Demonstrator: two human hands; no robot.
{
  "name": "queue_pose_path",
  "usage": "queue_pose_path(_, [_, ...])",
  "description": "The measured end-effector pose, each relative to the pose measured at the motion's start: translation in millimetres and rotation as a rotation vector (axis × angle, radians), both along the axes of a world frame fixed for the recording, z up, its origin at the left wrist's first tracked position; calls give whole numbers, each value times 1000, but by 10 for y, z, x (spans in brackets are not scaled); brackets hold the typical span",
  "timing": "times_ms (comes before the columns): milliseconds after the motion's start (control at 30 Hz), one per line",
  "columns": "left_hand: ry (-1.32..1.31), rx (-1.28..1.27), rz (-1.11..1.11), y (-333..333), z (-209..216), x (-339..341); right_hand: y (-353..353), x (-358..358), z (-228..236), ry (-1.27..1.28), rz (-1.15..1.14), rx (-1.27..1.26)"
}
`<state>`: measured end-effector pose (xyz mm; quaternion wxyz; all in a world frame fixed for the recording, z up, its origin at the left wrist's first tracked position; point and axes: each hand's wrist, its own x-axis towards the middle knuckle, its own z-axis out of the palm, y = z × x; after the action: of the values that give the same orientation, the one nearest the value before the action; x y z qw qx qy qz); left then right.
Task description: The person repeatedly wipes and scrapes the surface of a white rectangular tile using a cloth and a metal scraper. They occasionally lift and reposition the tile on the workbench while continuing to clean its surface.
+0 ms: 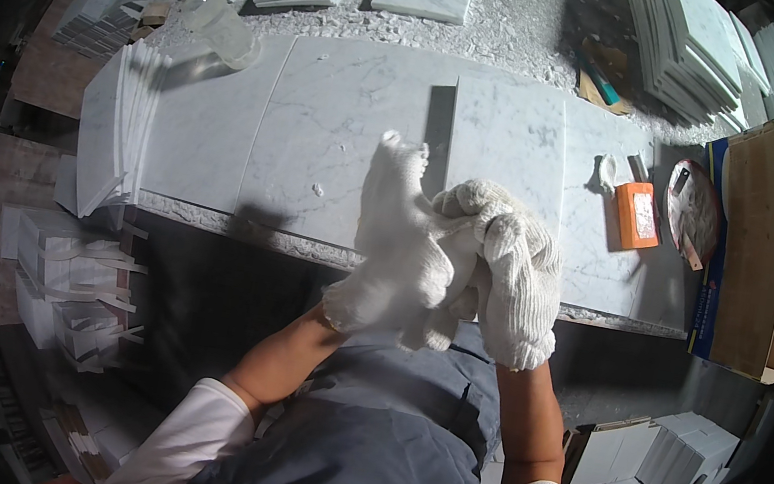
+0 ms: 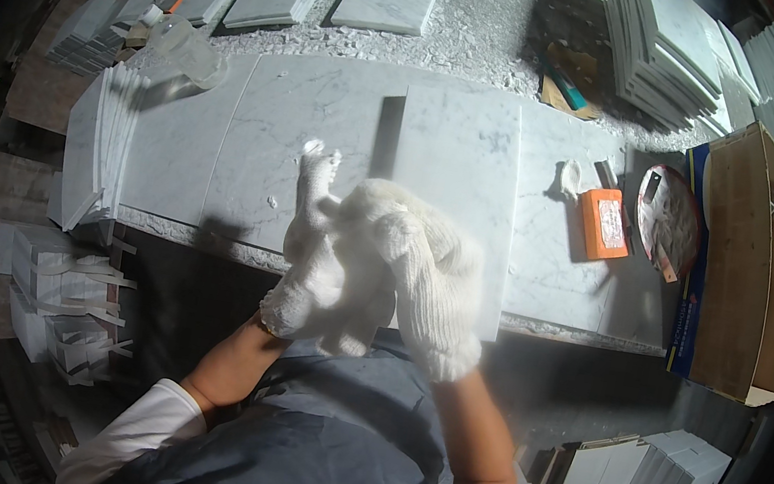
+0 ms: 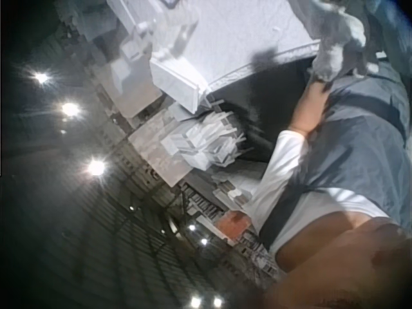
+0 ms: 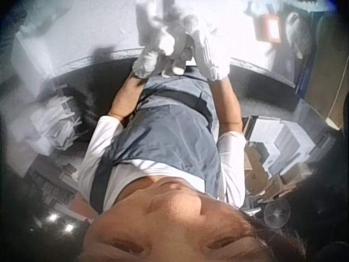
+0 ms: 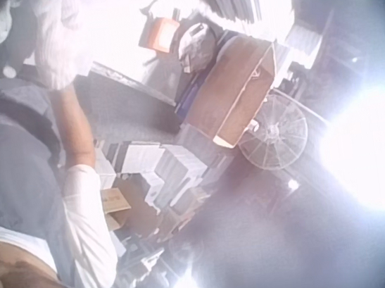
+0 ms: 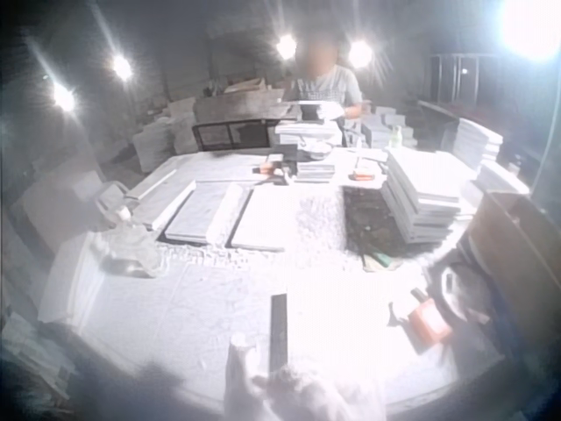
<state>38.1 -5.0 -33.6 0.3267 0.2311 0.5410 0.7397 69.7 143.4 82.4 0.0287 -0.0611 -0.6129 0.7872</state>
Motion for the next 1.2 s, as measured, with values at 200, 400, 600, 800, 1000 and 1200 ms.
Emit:
queue_pose_path(200, [-59,306,209,-120,150,179,-10,47,-172,277,-289,404])
queue_pose_path(400, [12,42,225,-90,579,122,40,-1,-152,353,-384,303])
queue_pose_path(600, [-544,307,176,-240,769,187,387,-95,-185,247,-487,123])
queue_pose_path(800, [-213,130,387,-136,544,150,84,119,-283,20,-370,106])
queue_pose_path(1000, [-126,115,495,-37,353,160,-145,169,-275,169,-251,146])
queue_pose_path(1200, [644,-478,629,113,417,230,-204,90,-358,96,-251,-5])
